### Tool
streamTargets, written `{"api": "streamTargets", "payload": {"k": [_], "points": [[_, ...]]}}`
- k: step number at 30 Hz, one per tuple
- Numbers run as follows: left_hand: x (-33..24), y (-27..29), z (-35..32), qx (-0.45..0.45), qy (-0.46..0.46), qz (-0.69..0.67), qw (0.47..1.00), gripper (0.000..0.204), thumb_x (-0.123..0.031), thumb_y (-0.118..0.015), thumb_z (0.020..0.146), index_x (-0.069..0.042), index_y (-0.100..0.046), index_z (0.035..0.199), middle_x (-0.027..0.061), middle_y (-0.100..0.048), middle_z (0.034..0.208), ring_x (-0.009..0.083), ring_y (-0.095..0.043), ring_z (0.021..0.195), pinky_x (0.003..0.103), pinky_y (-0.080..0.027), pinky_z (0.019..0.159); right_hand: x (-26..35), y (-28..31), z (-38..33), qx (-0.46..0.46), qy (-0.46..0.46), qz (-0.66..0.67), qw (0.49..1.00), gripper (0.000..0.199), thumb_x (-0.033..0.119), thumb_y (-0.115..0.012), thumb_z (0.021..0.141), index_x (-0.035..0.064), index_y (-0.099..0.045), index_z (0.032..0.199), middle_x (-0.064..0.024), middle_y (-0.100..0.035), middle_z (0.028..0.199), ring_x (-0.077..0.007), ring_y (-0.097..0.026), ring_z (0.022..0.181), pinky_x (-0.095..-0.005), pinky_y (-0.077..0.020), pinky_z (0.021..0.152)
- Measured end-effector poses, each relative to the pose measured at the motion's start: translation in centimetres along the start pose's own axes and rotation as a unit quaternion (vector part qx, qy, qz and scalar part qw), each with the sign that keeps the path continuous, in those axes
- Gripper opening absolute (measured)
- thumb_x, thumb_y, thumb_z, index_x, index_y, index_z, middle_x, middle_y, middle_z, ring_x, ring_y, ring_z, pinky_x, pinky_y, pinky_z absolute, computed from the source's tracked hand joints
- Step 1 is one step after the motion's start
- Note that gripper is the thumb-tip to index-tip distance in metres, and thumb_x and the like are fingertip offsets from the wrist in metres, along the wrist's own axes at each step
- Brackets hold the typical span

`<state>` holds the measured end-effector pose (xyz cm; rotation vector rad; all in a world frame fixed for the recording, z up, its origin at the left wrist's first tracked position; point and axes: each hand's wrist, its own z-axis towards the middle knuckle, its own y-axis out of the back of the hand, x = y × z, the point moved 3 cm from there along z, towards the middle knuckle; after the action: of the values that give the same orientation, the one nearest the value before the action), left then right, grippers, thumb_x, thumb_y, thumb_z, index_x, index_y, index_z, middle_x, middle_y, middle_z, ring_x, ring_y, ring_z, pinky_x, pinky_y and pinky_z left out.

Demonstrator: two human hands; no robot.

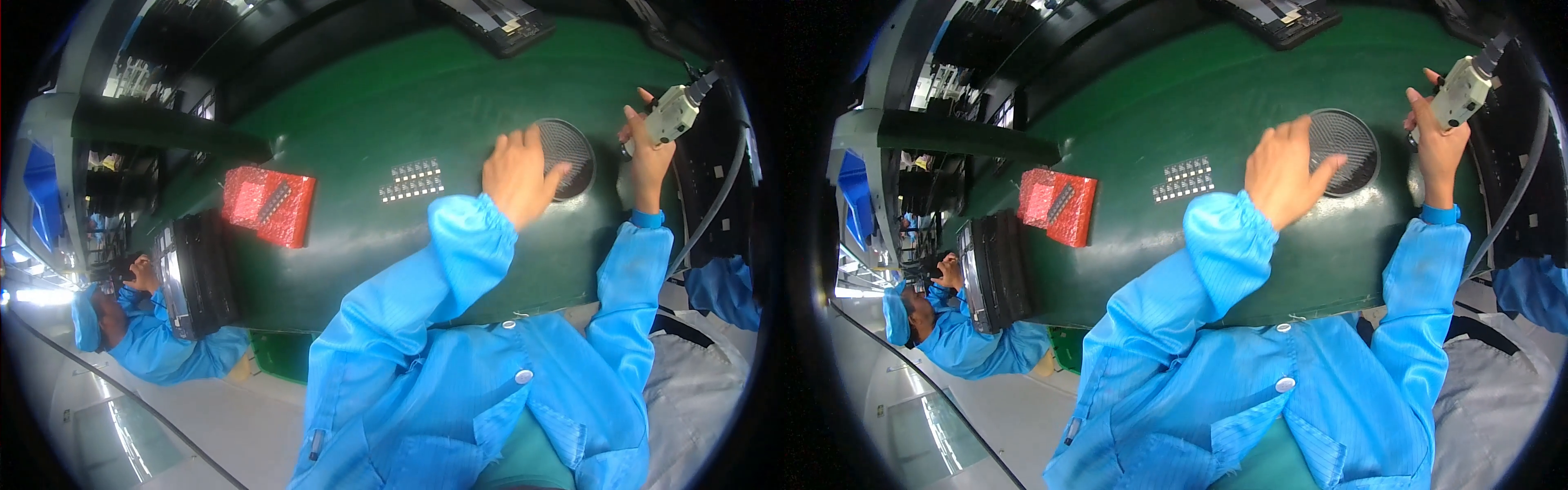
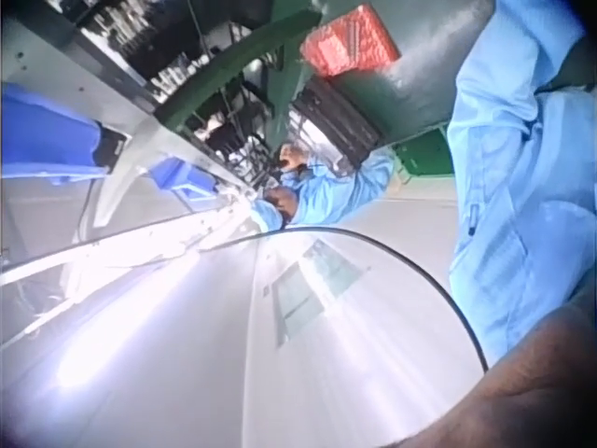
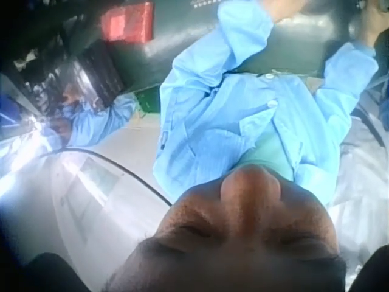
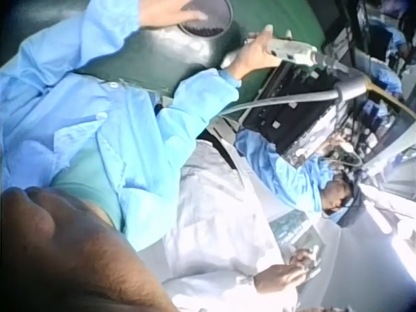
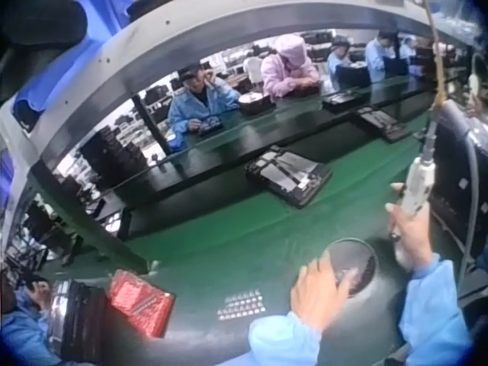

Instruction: The person assembles electronic components by securing them with screws using an electric screwdriver.

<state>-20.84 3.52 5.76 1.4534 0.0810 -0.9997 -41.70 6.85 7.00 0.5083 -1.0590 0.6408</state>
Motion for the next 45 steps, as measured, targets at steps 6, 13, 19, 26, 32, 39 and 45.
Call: {"api": "streamTargets", "payload": {"k": [6, 13, 19, 26, 32, 39, 45], "points": [[6.9, 5.5, -4.1, 0.046, -0.031, -0.082, 0.995, 0.023, -0.012, -0.063, 0.076, 0.000, -0.065, 0.095, 0.0202, -0.062, 0.095, 0.0323, -0.063, 0.078, 0.037, -0.051, 0.070, -0.4, 1.3, 0.0, -0.011, 0.012, -0.019, 1.000, 0.036, 0.008, -0.065, 0.080, -0.0031, -0.055, 0.112, 0.0008, -0.050, 0.063, -0.0065, -0.049, 0.053, -0.0207, -0.0397, 0.050], [13.7, 11.0, -4.7, 0.022, 0.122, 0.022, 0.992, 0.036, -0.014, -0.077, 0.065, 0.000, -0.064, 0.095, 0.0111, -0.058, 0.086, 0.0175, -0.050, 0.061, 0.030, -0.045, 0.058, -0.7, 0.8, 0.1, 0.001, 0.015, -0.025, 1.000, 0.037, 0.010, -0.066, 0.080, -0.0027, -0.055, 0.112, 0.0011, -0.050, 0.061, -0.0067, -0.049, 0.053, -0.0205, -0.0394, 0.050], [15.1, 10.4, -4.4, 0.094, 0.174, -0.137, 0.971, 0.028, -0.005, -0.076, 0.066, 0.003, -0.061, 0.088, 0.0086, -0.060, 0.080, 0.0122, -0.056, 0.064, 0.024, -0.047, 0.059, -0.9, 0.9, 0.1, -0.002, 0.021, 0.002, 1.000, 0.037, 0.010, -0.066, 0.079, -0.0026, -0.055, 0.112, 0.0012, -0.050, 0.061, -0.0071, -0.049, 0.052, -0.0205, -0.0390, 0.050], [15.6, 9.6, -4.5, 0.054, 0.205, -0.238, 0.948, 0.019, 0.000, -0.074, 0.067, 0.005, -0.063, 0.082, 0.0090, -0.063, 0.069, 0.0117, -0.061, 0.065, 0.023, -0.049, 0.059, -1.0, 0.8, -0.2, -0.001, 0.028, 0.021, 0.999, 0.036, 0.011, -0.070, 0.076, -0.0013, -0.058, 0.108, 0.0020, -0.051, 0.062, -0.0064, -0.048, 0.050, -0.0195, -0.0374, 0.048], [10.5, 9.7, -3.9, -0.018, 0.102, 0.100, 0.990, 0.015, -0.002, -0.075, 0.063, 0.002, -0.064, 0.073, 0.0092, -0.064, 0.067, 0.0166, -0.060, 0.059, 0.028, -0.048, 0.056, -0.6, 0.6, -0.1, -0.004, 0.022, -0.019, 1.000, 0.039, 0.011, -0.071, 0.075, -0.0018, -0.056, 0.109, 0.0026, -0.051, 0.061, -0.0059, -0.048, 0.051, -0.0195, -0.0365, 0.048], [2.0, 3.6, -1.5, 0.054, -0.375, -0.018, 0.925, 0.016, 0.003, -0.070, 0.059, -0.003, -0.060, 0.071, 0.0113, -0.064, 0.092, 0.0316, -0.059, 0.096, 0.037, -0.047, 0.078, -1.0, 0.8, -0.1, -0.005, 0.057, -0.029, 0.998, 0.035, 0.010, -0.071, 0.074, -0.0023, -0.057, 0.103, 0.0024, -0.051, 0.060, -0.0048, -0.048, 0.050, -0.0195, -0.0374, 0.047], [0.9, -0.6, -1.4, 0.064, -0.386, -0.088, 0.916, 0.017, 0.003, -0.069, 0.059, -0.003, -0.059, 0.070, 0.0070, -0.060, 0.077, 0.0242, -0.060, 0.077, 0.033, -0.049, 0.065, -1.3, 1.2, -0.2, -0.006, 0.048, 0.027, 0.998, 0.037, 0.012, -0.073, 0.074, 0.0001, -0.059, 0.105, 0.0028, -0.054, 0.058, -0.0042, -0.048, 0.047, -0.0191, -0.0391, 0.043]]}}
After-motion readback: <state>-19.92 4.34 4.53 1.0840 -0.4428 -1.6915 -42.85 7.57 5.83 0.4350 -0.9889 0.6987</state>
